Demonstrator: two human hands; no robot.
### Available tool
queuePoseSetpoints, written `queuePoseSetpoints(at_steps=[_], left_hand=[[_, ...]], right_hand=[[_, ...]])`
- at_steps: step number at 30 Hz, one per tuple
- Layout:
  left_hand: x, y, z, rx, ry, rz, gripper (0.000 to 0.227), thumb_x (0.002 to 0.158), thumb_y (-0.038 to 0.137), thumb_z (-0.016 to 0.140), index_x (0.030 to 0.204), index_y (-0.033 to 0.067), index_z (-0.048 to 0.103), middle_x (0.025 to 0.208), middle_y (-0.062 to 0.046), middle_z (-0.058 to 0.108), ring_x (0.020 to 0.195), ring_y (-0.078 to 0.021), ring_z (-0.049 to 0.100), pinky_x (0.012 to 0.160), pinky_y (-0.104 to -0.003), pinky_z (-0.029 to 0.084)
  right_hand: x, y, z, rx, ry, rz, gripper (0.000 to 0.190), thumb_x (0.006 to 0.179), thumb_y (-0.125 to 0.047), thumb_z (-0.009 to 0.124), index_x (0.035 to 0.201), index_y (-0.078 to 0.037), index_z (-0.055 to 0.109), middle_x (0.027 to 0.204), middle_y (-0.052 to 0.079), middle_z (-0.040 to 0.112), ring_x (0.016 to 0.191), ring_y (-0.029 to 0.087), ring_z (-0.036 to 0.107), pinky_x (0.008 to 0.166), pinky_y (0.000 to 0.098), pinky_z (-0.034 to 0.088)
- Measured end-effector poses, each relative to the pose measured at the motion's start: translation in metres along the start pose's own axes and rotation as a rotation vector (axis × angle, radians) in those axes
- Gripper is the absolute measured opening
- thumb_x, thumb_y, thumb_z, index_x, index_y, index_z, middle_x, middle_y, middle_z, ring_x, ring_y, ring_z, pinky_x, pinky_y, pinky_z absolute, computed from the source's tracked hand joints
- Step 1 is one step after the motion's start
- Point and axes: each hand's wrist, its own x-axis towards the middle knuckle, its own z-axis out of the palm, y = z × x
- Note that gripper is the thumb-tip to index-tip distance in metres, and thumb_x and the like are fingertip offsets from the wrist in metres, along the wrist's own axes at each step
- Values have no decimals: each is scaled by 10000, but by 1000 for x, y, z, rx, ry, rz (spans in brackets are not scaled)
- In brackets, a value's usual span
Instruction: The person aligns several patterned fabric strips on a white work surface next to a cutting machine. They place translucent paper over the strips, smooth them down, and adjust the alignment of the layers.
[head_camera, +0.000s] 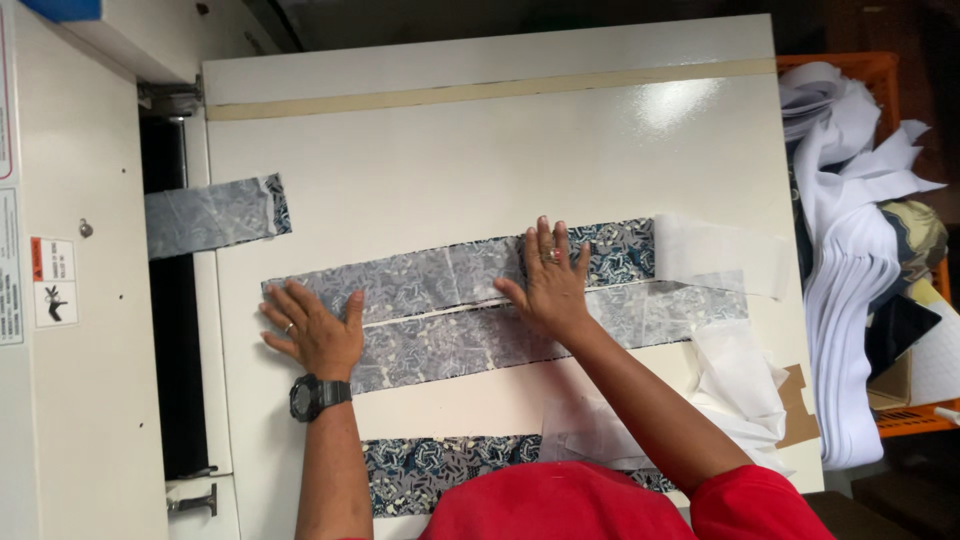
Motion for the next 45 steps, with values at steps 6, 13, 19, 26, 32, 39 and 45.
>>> queuePoseSetpoints(at_steps=[6, 13, 19, 26, 32, 39, 45], left_hand=[[-41, 23, -27, -102, 169, 181, 938, 920, 607, 634, 1531, -56, 374, 1599, -309, 309, 1474, -483, 262, 1142, -685, 158], [-61, 143, -1, -319, -27, 556, 253, 946, 254, 652, 1167, 167, 738, 1118, -55, 696, 1026, -304, 682, 862, -465, 517], [-50, 219, 18, -106, -102, 627, 361, 884, 288, 701, 1230, 187, 707, 1046, -59, 647, 932, -305, 667, 772, -523, 476], [-52, 222, 13, -134, -99, 681, 374, 873, 265, 701, 1241, 197, 707, 1071, -41, 645, 912, -290, 675, 776, -510, 465], [-58, 205, 14, -276, -26, 657, 389, 896, 177, 652, 1282, 135, 686, 1232, -66, 691, 1015, -303, 693, 807, -507, 473], [-57, 188, 23, -936, -341, 211, 470, 969, 388, 608, 1303, 61, 648, 1184, -82, 745, 867, -163, 737, 710, -283, 572], [-38, 187, 44, -1269, -634, -24, 506, 991, 458, 572, 1311, 67, 604, 1191, -120, 724, 979, -216, 712, 789, -317, 555]], right_hand=[[-46, 149, -86, 182, 299, 484, 463, 1041, -475, 602, 1301, -101, 687, 1475, 139, 612, 1410, 312, 540, 1184, 482, 458], [-97, 258, -110, 33, 328, 757, 612, 946, -507, 753, 1258, 11, 659, 1198, 260, 650, 1110, 432, 606, 853, 502, 498], [-94, 270, -96, 134, 227, 845, 510, 893, -470, 765, 1138, -26, 714, 1108, 181, 726, 1028, 361, 677, 888, 464, 519], [-90, 257, -111, 248, 368, 800, 304, 912, -386, 759, 1034, -108, 761, 971, 183, 738, 961, 333, 699, 850, 444, 530], [-73, 208, -149, 580, 411, 546, 246, 873, -203, 783, 886, -7, 634, 937, 155, 727, 900, 247, 693, 847, 367, 544], [-28, 72, -139, 635, 79, 386, 476, 873, -213, 788, 1234, -35, 532, 1163, 194, 672, 980, 278, 697, 803, 387, 605], [-14, 4, -100, 836, -41, 15, 944, 757, -313, 868, 1489, -39, 338, 1268, 255, 629, 1074, 364, 670, 851, 435, 565]])
